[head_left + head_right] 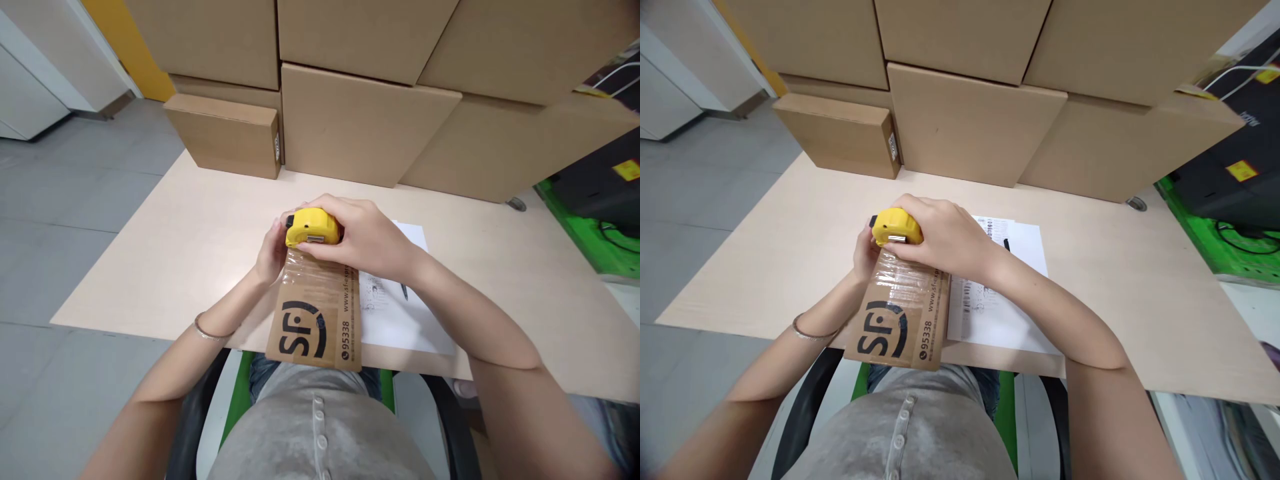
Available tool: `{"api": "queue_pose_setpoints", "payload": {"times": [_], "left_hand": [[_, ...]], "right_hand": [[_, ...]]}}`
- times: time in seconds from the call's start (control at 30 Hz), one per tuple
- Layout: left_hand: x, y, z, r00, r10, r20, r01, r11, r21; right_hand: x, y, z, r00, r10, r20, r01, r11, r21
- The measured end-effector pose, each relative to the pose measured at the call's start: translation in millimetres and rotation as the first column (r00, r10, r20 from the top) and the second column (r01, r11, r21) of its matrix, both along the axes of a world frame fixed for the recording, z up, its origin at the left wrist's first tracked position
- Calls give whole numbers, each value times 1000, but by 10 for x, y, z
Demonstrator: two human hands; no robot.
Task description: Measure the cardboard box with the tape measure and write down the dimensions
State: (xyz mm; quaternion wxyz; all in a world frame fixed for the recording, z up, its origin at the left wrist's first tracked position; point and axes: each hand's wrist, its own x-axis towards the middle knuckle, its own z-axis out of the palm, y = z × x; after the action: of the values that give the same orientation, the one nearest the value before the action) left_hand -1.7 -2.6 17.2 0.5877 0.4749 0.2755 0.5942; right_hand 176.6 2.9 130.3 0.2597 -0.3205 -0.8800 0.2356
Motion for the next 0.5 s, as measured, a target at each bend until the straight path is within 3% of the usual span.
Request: {"api": "queue_pose_setpoints", "payload": {"times": [0.13,0.23,0.37,0.5], "left_hand": [[-106,77,-157,996,8,-90,4,991,133],[-193,132,-228,987,-30,-161,56,986,159],[-247,152,-218,968,-68,-240,112,978,176],[-249,149,-153,964,-90,-250,135,976,168]], "right_hand": [[226,-19,35,996,-57,62,58,998,-12],[537,-111,57,991,-120,56,123,991,-50],[912,-257,33,971,-231,67,236,968,-88],[1067,-306,-25,958,-275,74,282,953,-112]]}}
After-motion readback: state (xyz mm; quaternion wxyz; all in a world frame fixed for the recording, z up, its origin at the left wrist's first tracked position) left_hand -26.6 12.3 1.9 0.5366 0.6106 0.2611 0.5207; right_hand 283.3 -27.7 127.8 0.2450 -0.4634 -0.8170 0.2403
